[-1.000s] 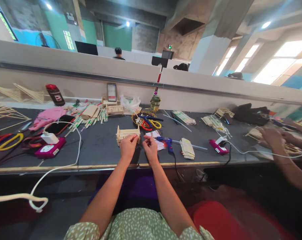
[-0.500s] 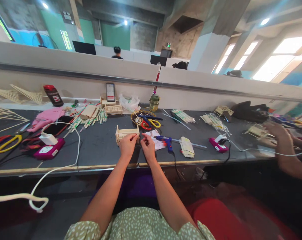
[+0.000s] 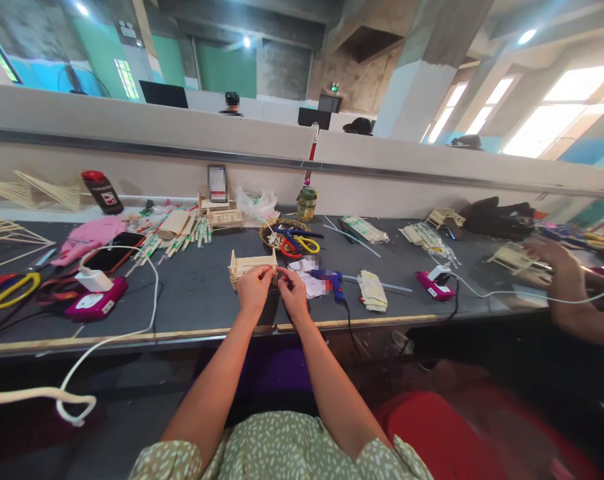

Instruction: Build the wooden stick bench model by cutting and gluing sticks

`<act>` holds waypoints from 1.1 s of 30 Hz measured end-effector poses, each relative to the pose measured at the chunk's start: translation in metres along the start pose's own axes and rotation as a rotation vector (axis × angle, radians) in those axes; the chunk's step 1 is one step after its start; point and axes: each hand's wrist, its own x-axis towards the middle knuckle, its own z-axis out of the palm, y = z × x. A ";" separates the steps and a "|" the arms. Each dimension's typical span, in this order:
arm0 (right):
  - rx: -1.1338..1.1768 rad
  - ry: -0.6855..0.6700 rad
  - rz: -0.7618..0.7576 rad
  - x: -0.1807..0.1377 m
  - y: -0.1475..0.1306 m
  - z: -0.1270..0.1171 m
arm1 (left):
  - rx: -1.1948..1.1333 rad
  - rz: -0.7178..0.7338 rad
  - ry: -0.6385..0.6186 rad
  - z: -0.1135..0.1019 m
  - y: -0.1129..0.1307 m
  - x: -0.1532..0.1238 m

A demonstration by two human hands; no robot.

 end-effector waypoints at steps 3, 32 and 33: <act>0.002 0.001 -0.002 0.000 0.000 0.000 | -0.015 -0.004 -0.003 0.000 0.000 0.000; -0.015 -0.001 0.005 0.000 0.010 0.001 | -0.001 0.025 0.020 -0.011 -0.010 -0.006; -0.013 0.004 0.005 0.000 0.009 0.001 | -0.004 0.028 0.029 -0.013 -0.011 -0.007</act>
